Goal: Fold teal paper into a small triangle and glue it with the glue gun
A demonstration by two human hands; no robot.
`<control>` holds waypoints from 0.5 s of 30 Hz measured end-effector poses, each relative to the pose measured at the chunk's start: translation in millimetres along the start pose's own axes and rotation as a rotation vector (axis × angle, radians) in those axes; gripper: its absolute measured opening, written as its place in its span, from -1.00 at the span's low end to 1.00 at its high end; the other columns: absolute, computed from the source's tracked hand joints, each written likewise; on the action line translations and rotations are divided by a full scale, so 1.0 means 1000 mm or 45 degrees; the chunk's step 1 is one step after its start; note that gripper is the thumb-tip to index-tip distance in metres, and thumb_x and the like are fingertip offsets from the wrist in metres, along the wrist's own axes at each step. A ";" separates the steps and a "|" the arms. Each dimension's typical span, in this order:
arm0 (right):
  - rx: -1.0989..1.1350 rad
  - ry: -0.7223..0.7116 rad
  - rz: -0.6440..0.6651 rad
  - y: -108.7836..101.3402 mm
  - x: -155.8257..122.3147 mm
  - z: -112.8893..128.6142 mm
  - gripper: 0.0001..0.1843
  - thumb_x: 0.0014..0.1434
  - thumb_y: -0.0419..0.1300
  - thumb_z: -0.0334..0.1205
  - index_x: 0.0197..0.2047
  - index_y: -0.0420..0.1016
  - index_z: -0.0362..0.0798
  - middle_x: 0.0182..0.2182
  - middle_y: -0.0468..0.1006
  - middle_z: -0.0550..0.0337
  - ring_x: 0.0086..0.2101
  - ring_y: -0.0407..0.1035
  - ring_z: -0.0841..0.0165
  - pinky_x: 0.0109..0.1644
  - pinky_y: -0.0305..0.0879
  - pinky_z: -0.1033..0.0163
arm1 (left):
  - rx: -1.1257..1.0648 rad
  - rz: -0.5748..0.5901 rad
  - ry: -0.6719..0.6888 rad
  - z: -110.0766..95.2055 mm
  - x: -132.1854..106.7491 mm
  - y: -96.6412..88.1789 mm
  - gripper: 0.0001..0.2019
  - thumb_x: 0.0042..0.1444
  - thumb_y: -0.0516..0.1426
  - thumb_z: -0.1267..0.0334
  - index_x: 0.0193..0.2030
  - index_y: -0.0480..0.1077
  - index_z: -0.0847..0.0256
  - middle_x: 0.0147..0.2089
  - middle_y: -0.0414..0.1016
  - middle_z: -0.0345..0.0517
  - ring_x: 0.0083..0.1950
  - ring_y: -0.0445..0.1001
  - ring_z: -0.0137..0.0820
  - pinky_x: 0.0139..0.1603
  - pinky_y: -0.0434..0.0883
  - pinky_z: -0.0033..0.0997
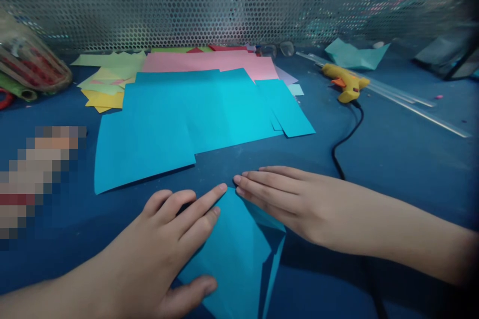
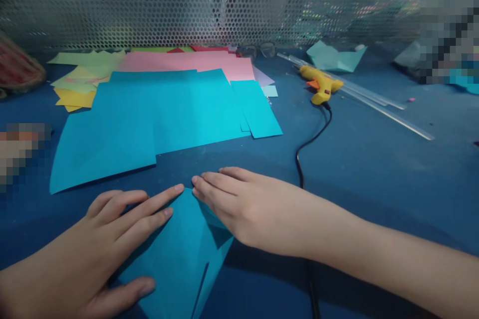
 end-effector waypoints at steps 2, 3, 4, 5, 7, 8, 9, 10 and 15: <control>-0.002 0.003 -0.005 0.000 0.000 -0.001 -0.54 0.37 -0.16 -0.51 0.21 0.38 -0.42 0.24 0.36 -0.15 0.20 0.29 0.11 0.20 0.40 -0.02 | 0.011 -0.011 -0.001 0.001 0.000 0.000 -0.46 0.18 0.12 0.05 0.26 0.27 0.24 0.45 0.13 -0.04 0.10 0.39 -0.06 -0.03 0.25 -0.12; 0.002 0.001 -0.006 0.001 0.000 -0.001 -0.54 0.38 -0.16 -0.50 0.21 0.38 -0.41 0.24 0.36 -0.14 0.21 0.29 0.12 0.21 0.39 -0.01 | 0.019 -0.015 0.001 0.001 0.000 -0.001 -0.46 0.18 0.12 0.05 0.26 0.27 0.24 0.44 0.13 -0.04 0.10 0.39 -0.07 -0.03 0.25 -0.13; 0.007 0.000 -0.008 0.001 0.000 -0.002 -0.54 0.39 -0.16 -0.49 0.20 0.39 -0.40 0.24 0.36 -0.13 0.21 0.28 0.13 0.23 0.37 0.01 | 0.025 -0.017 0.008 0.000 0.000 -0.001 -0.46 0.18 0.12 0.06 0.26 0.26 0.24 0.45 0.13 -0.05 0.10 0.39 -0.08 -0.03 0.25 -0.13; 0.013 -0.001 -0.014 0.001 -0.001 -0.003 -0.55 0.40 -0.16 -0.48 0.20 0.40 -0.39 0.24 0.37 -0.12 0.21 0.29 0.15 0.25 0.35 0.04 | 0.030 -0.014 0.009 0.000 -0.001 0.000 -0.46 0.18 0.12 0.06 0.26 0.26 0.23 0.45 0.12 -0.05 0.10 0.39 -0.09 -0.03 0.25 -0.13; 0.024 -0.012 -0.018 0.001 -0.002 -0.004 -0.54 0.41 -0.17 -0.46 0.20 0.41 -0.37 0.22 0.39 -0.10 0.20 0.31 0.17 0.25 0.35 0.07 | 0.032 -0.009 0.003 0.000 -0.002 0.000 -0.46 0.18 0.12 0.07 0.26 0.26 0.24 0.45 0.12 -0.04 0.10 0.39 -0.08 -0.02 0.25 -0.12; 0.025 -0.017 -0.015 0.001 -0.002 -0.005 -0.54 0.42 -0.18 -0.45 0.20 0.41 -0.36 0.22 0.40 -0.09 0.19 0.32 0.17 0.23 0.38 0.07 | 0.032 -0.006 0.005 0.000 -0.002 0.000 -0.46 0.18 0.11 0.06 0.26 0.26 0.24 0.45 0.12 -0.03 0.10 0.39 -0.08 -0.03 0.25 -0.11; 0.025 -0.022 -0.014 0.001 -0.002 -0.005 -0.53 0.42 -0.20 -0.45 0.20 0.40 -0.36 0.21 0.41 -0.08 0.18 0.33 0.17 0.19 0.41 0.07 | 0.031 -0.005 0.006 0.000 -0.002 0.000 -0.46 0.18 0.11 0.05 0.26 0.26 0.24 0.45 0.11 -0.03 0.10 0.40 -0.07 -0.04 0.26 -0.10; 0.028 -0.027 -0.008 0.001 -0.002 -0.005 -0.52 0.43 -0.21 -0.44 0.21 0.39 -0.36 0.20 0.42 -0.08 0.17 0.34 0.16 0.15 0.45 0.06 | 0.029 0.000 0.003 0.000 -0.002 0.000 -0.45 0.18 0.11 0.05 0.26 0.26 0.24 0.45 0.11 -0.02 0.10 0.40 -0.06 -0.04 0.27 -0.09; 0.049 -0.024 -0.018 -0.001 -0.003 -0.006 -0.53 0.43 -0.20 -0.42 0.19 0.40 -0.39 0.17 0.45 -0.12 0.14 0.37 0.12 0.08 0.50 0.06 | 0.024 0.002 0.015 0.001 0.000 0.000 -0.47 0.20 0.09 0.06 0.26 0.25 0.24 0.45 0.11 -0.02 0.08 0.42 -0.07 -0.09 0.30 -0.09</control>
Point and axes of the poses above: each hand's wrist, its own x-axis towards the middle knuckle, its own y-axis out of the palm, z = x × y, the point moved 2 cm from there along x, towards the middle knuckle
